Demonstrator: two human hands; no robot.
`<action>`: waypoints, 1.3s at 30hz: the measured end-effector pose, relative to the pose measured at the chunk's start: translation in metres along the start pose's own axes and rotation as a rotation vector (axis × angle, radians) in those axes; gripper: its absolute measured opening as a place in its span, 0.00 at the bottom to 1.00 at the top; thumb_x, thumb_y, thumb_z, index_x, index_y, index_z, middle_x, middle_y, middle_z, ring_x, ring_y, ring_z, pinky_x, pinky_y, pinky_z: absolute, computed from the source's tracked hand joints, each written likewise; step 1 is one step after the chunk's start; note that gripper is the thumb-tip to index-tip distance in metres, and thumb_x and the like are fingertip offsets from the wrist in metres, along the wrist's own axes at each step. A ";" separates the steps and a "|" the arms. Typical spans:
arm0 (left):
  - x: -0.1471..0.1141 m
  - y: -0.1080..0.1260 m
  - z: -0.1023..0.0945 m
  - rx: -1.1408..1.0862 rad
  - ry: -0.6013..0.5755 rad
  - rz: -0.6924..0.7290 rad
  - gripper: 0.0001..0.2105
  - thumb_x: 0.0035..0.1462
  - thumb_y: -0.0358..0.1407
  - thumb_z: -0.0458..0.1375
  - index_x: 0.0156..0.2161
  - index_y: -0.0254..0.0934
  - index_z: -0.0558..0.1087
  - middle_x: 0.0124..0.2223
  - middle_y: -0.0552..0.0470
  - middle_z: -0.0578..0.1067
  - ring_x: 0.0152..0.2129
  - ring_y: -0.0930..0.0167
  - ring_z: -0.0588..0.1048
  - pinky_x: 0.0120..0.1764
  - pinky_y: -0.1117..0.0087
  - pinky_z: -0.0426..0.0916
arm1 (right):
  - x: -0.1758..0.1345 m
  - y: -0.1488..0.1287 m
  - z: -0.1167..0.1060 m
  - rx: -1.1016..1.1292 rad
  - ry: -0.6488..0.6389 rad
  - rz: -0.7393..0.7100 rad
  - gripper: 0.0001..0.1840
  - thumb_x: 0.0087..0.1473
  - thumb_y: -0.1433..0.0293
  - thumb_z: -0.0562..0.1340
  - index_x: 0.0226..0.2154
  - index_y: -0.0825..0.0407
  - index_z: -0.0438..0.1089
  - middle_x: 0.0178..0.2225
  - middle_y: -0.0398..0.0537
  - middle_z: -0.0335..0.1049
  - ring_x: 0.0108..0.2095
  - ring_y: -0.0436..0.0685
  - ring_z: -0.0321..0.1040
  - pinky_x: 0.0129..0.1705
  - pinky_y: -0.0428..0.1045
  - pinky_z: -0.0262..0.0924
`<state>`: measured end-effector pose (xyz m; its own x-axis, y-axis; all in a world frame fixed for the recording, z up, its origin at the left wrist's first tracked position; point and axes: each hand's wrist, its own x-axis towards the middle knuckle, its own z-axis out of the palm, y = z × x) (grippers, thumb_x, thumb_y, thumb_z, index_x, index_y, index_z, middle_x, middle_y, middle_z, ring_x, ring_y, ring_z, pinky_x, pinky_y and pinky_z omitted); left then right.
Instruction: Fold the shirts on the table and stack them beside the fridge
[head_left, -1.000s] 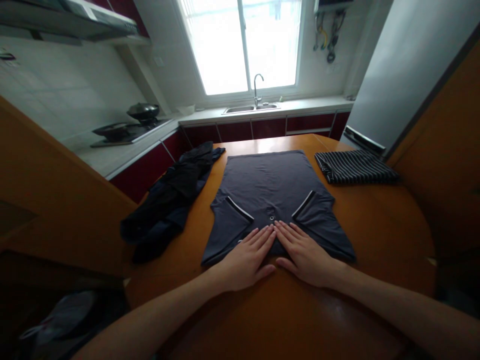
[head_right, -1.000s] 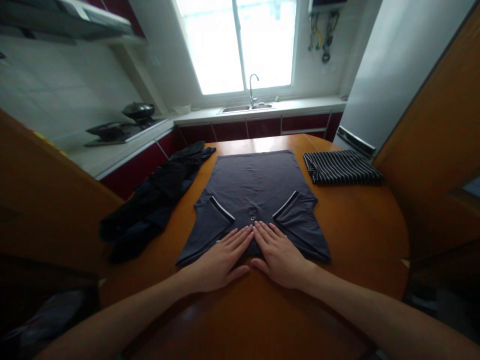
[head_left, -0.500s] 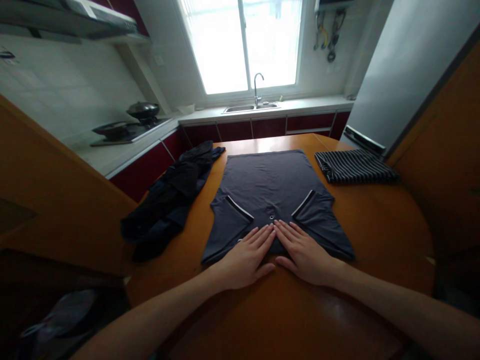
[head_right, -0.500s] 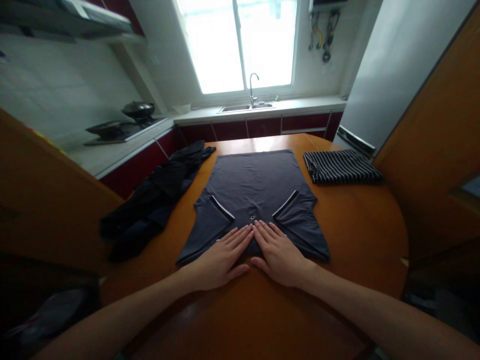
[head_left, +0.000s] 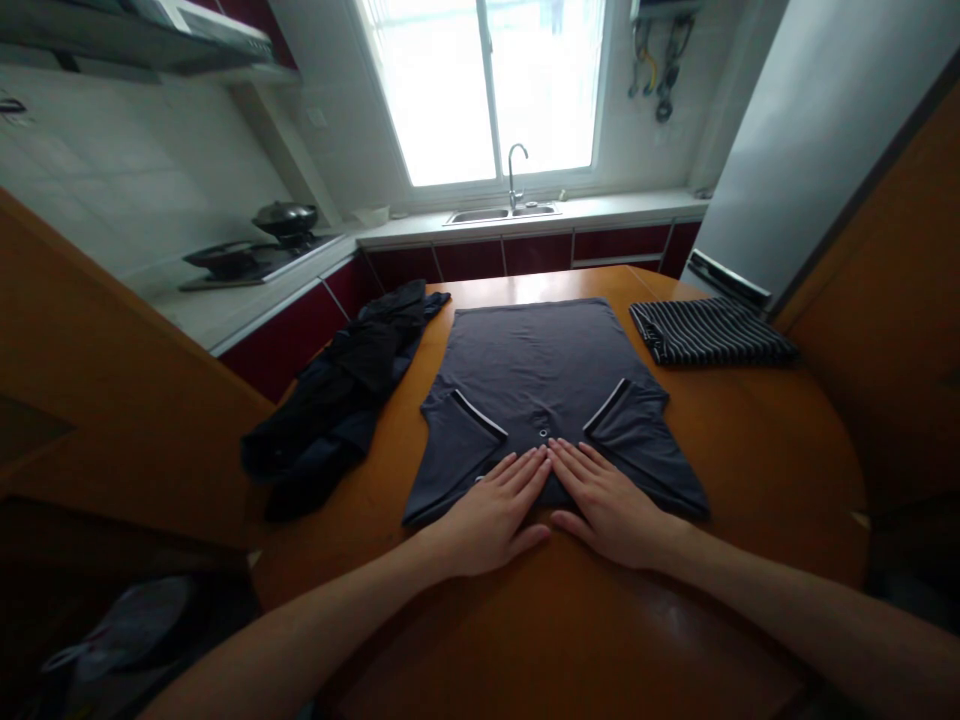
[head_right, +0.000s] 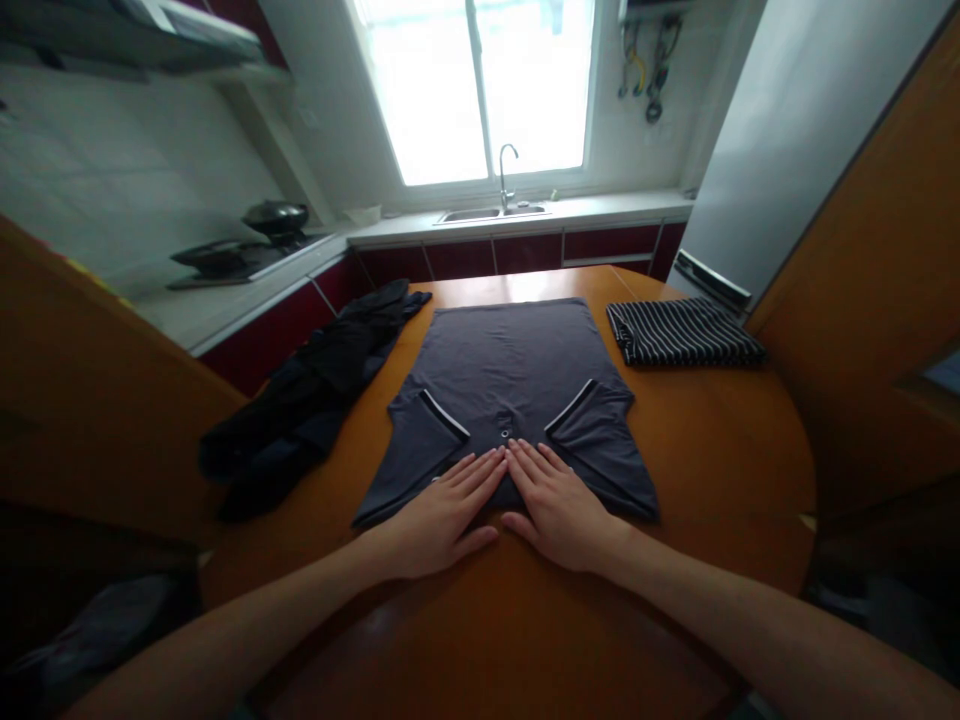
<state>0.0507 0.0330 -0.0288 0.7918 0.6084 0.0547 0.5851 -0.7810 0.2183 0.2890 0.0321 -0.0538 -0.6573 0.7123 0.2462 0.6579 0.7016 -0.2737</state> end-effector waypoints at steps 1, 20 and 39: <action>0.000 0.000 0.000 -0.002 0.001 0.000 0.39 0.68 0.47 0.51 0.73 0.36 0.36 0.74 0.40 0.43 0.71 0.61 0.44 0.69 0.56 0.47 | 0.000 0.000 0.000 0.004 0.002 0.000 0.40 0.63 0.60 0.58 0.70 0.60 0.47 0.70 0.63 0.47 0.71 0.64 0.42 0.70 0.63 0.44; -0.001 0.000 0.000 -0.005 0.005 0.002 0.38 0.68 0.47 0.51 0.73 0.36 0.37 0.74 0.41 0.44 0.71 0.61 0.44 0.69 0.56 0.47 | 0.000 -0.001 -0.001 -0.002 0.001 0.004 0.40 0.63 0.60 0.58 0.70 0.60 0.48 0.70 0.63 0.47 0.71 0.63 0.42 0.70 0.62 0.44; 0.000 -0.001 0.001 -0.006 0.009 0.007 0.39 0.68 0.47 0.51 0.74 0.36 0.37 0.74 0.40 0.43 0.71 0.61 0.44 0.69 0.56 0.48 | 0.000 -0.001 -0.001 0.006 0.004 0.001 0.40 0.63 0.60 0.58 0.71 0.59 0.47 0.71 0.63 0.46 0.71 0.63 0.41 0.70 0.63 0.45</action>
<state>0.0499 0.0335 -0.0300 0.7941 0.6043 0.0650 0.5785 -0.7843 0.2240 0.2887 0.0320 -0.0529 -0.6548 0.7133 0.2499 0.6564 0.7006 -0.2797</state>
